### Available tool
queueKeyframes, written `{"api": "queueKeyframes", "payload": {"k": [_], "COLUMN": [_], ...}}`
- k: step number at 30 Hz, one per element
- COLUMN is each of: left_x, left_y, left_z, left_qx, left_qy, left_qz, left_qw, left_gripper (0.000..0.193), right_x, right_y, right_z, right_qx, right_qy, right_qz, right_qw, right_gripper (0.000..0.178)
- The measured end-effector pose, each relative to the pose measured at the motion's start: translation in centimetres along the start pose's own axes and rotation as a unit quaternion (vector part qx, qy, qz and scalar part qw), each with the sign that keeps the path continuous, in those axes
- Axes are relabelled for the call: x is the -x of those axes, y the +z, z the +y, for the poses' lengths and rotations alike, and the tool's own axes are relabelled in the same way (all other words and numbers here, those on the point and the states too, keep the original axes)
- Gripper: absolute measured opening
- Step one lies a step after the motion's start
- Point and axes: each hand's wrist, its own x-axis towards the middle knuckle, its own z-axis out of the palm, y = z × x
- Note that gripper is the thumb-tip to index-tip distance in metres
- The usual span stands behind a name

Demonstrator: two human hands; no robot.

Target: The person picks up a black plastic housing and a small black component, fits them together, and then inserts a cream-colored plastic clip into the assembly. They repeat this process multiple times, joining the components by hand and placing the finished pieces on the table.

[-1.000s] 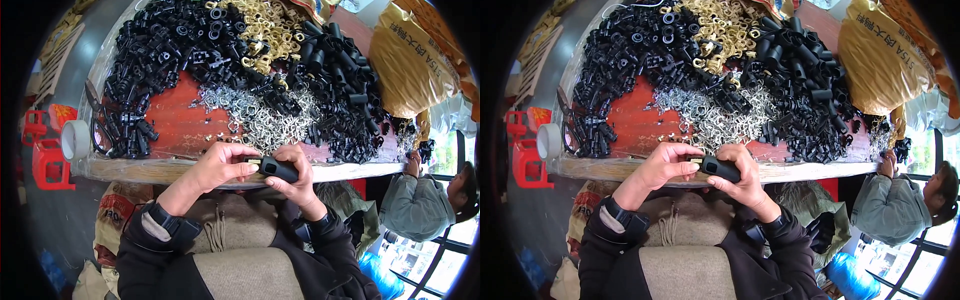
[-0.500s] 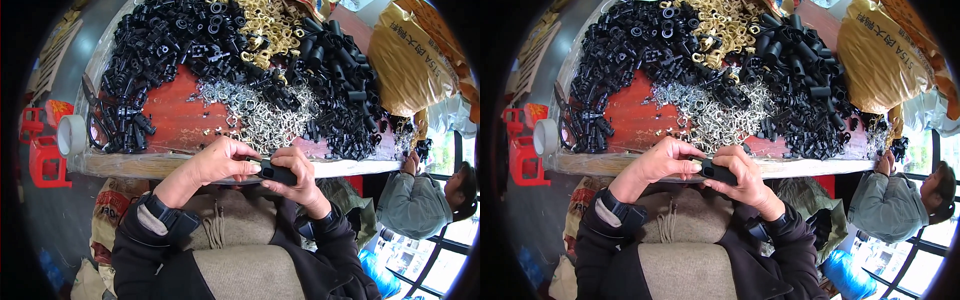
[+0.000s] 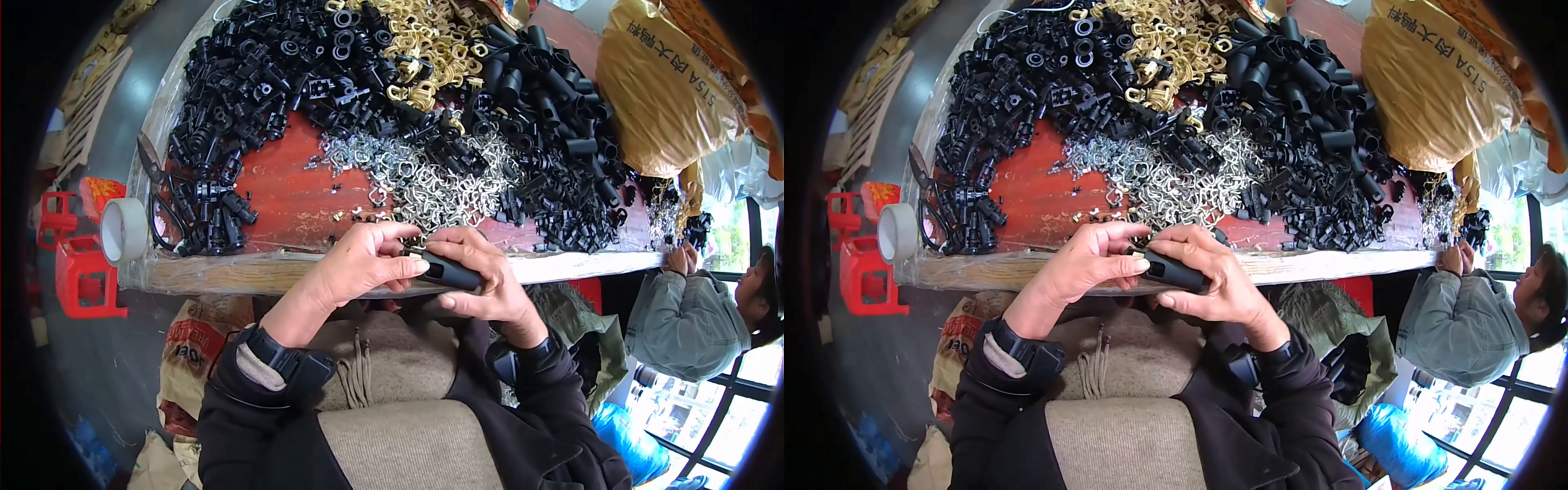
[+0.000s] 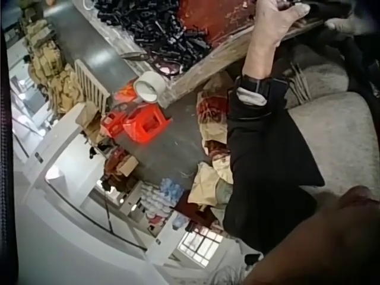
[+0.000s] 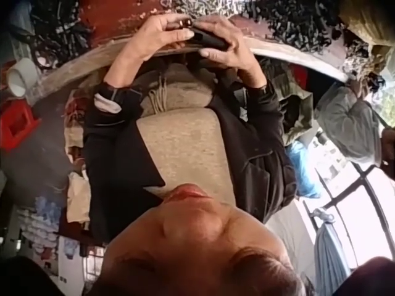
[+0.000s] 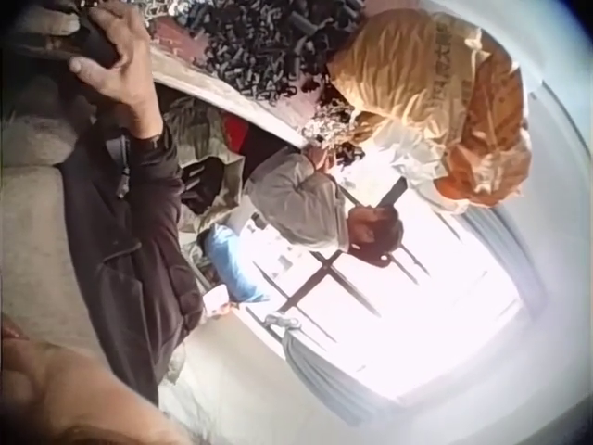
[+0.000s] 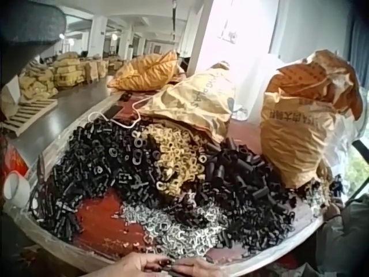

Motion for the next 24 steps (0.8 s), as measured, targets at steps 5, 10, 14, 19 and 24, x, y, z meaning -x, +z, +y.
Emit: {"api": "queueKeyframes", "payload": {"k": [5,10,14,19,24], "left_x": [-0.1,-0.2,-0.2,0.0,0.1], "left_y": [0.0,-0.1,-0.1,0.0,-0.2], "left_z": [0.2,0.1,0.1,0.1,-0.1], "left_qx": [0.017,0.012,0.038,0.064,0.111], "left_qy": [0.002,0.024,0.022,0.013,0.025], "left_qz": [-0.015,-0.036,-0.025,-0.017,0.000], "left_qw": [1.000,0.999,0.999,0.998,0.994], "left_gripper": [0.047,0.044,0.044,0.058,0.069], "right_x": [-1.2,-3.0,-2.6,-2.1,-0.3], "right_y": [-1.2,0.6,1.9,1.9,1.0], "right_z": [-0.6,-1.1,-1.0,-0.3,0.5], "right_qx": [-0.022,-0.022,0.004,0.081,0.205], "right_qy": [-0.049,-0.103,-0.083,-0.100,-0.064], "right_qz": [-0.115,-0.143,-0.089,-0.002,0.095], "right_qw": [0.992,0.984,0.992,0.992,0.972], "right_gripper": [0.081,0.079,0.078,0.068,0.059]}}
